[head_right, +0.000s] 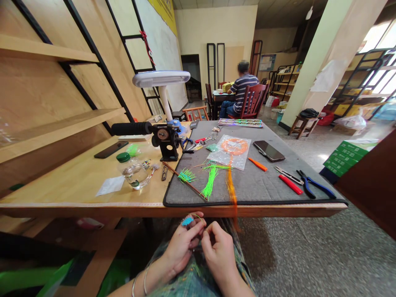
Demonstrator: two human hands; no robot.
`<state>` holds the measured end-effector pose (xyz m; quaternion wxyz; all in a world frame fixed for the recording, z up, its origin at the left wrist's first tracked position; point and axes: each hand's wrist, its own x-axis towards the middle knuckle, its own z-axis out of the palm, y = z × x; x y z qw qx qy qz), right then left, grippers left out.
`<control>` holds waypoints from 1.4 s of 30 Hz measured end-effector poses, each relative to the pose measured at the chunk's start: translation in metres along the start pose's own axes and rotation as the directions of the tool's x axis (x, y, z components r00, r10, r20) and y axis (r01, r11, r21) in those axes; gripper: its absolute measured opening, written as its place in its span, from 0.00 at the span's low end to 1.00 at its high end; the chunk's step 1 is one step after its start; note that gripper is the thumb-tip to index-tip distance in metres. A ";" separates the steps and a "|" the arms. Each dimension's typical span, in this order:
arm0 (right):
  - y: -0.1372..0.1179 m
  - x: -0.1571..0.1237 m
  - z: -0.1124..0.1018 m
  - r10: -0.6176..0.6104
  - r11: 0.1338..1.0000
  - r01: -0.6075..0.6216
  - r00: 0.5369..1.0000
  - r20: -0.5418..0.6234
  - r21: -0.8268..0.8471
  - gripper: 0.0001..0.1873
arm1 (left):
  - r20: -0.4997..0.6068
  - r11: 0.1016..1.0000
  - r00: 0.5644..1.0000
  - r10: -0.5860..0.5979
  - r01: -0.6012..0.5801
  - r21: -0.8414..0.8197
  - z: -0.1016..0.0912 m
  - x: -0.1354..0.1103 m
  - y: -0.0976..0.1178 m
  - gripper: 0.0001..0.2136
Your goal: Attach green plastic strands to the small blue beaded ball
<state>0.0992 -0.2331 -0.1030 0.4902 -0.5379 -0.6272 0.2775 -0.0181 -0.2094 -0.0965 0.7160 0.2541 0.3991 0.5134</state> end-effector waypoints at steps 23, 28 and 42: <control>0.002 -0.001 0.000 0.014 0.999 -0.014 1.000 -0.003 0.035 0.12 | -0.010 0.998 0.999 -0.045 0.044 -0.048 0.002 0.000 0.002 0.21; 0.000 -0.001 -0.001 0.023 0.999 -0.023 1.000 0.006 0.025 0.13 | -0.008 0.998 0.999 -0.041 0.040 -0.053 -0.001 0.001 0.000 0.20; 0.001 0.000 0.000 0.029 0.999 -0.029 0.999 0.013 0.037 0.12 | 0.005 0.998 0.999 -0.039 0.039 -0.051 0.001 0.001 0.001 0.19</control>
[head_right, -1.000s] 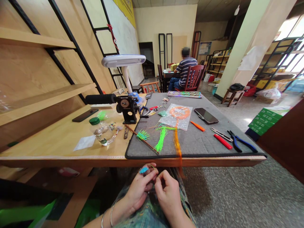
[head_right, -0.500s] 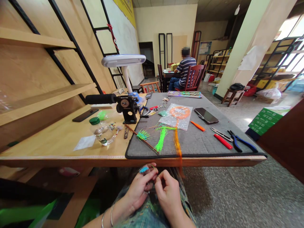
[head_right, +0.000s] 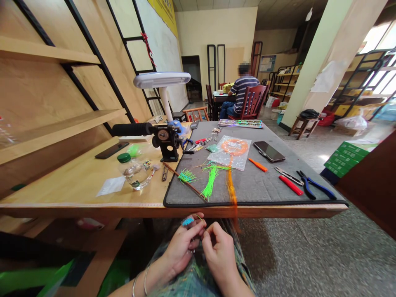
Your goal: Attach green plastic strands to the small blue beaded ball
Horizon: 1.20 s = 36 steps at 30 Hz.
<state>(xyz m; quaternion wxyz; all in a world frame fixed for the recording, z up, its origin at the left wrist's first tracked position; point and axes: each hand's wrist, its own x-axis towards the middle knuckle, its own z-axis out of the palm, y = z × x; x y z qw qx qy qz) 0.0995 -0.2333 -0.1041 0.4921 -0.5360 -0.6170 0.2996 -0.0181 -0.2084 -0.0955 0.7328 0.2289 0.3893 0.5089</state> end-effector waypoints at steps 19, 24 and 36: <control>0.006 -0.001 0.001 0.010 0.999 -0.009 1.000 0.027 -0.033 0.12 | 0.005 0.999 1.000 0.023 -0.023 0.026 -0.001 0.000 -0.001 0.19; 0.008 -0.002 0.002 0.017 0.999 -0.015 0.999 0.034 -0.034 0.13 | 0.005 0.999 1.000 0.021 -0.022 0.040 0.000 -0.001 0.000 0.20; 0.006 -0.004 0.001 0.023 1.000 -0.023 0.999 0.033 -0.010 0.12 | -0.002 1.000 1.000 0.001 -0.001 0.007 -0.001 0.001 -0.002 0.18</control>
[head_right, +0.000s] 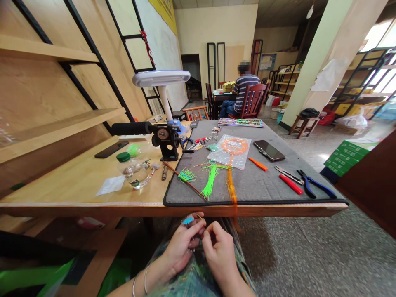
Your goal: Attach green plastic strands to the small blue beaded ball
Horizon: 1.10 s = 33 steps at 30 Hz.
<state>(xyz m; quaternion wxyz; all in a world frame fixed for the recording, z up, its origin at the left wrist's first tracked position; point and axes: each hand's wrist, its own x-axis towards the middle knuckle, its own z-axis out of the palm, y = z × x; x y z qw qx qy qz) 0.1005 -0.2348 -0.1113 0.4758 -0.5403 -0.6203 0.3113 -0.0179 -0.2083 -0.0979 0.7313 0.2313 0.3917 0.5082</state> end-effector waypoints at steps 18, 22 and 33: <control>-0.002 0.002 -0.001 -0.014 1.000 0.014 1.000 -0.026 0.000 0.13 | 0.001 1.000 1.000 -0.005 0.005 -0.007 0.002 -0.002 0.002 0.19; -0.005 0.003 -0.002 -0.006 1.000 0.006 1.000 -0.025 0.001 0.13 | 0.010 1.000 1.000 0.004 -0.004 0.000 0.001 -0.002 0.001 0.18; -0.003 0.002 -0.002 -0.016 1.000 0.016 1.000 -0.018 -0.027 0.13 | 0.015 0.999 1.000 0.019 -0.019 0.026 0.003 -0.003 0.003 0.18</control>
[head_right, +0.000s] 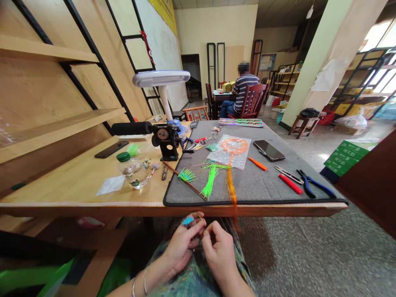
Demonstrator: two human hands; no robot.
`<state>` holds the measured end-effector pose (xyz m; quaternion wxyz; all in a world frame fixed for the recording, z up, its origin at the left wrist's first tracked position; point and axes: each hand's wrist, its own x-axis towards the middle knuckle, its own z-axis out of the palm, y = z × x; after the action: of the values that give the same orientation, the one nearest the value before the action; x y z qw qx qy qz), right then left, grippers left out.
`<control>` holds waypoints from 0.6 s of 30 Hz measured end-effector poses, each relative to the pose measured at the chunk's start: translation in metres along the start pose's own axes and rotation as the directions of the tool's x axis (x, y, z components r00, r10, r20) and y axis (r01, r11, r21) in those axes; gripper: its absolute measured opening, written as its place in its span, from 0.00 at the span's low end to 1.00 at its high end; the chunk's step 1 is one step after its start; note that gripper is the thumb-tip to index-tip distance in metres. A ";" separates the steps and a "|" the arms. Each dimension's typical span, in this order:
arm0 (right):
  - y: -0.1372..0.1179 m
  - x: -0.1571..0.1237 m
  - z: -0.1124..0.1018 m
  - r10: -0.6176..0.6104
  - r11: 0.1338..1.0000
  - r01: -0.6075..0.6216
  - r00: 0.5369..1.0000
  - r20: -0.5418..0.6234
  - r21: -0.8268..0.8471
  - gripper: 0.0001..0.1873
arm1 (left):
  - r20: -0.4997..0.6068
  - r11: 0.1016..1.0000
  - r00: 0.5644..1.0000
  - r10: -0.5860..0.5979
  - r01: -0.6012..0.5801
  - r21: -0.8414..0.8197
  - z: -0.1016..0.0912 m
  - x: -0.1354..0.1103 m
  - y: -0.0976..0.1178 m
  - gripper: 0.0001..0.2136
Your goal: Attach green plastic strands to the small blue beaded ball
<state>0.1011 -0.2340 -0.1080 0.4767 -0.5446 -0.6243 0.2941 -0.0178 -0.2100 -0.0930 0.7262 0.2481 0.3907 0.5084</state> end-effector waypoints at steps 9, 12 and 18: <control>-0.001 0.000 0.001 -0.009 1.000 0.009 1.000 -0.008 0.009 0.13 | 0.000 1.000 1.000 0.008 -0.008 0.015 -0.003 0.002 -0.004 0.18; -0.002 0.000 0.000 -0.017 1.000 0.017 1.000 -0.012 0.001 0.12 | 0.008 1.000 1.000 0.009 -0.009 0.006 -0.003 0.001 -0.003 0.18; -0.004 0.002 0.000 -0.016 1.000 0.016 1.000 -0.013 0.007 0.12 | -0.002 1.000 1.000 0.002 -0.002 -0.009 -0.001 0.000 -0.001 0.19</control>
<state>0.0995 -0.2332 -0.1042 0.4851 -0.5396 -0.6244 0.2891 -0.0179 -0.2104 -0.0944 0.7263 0.2447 0.3892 0.5110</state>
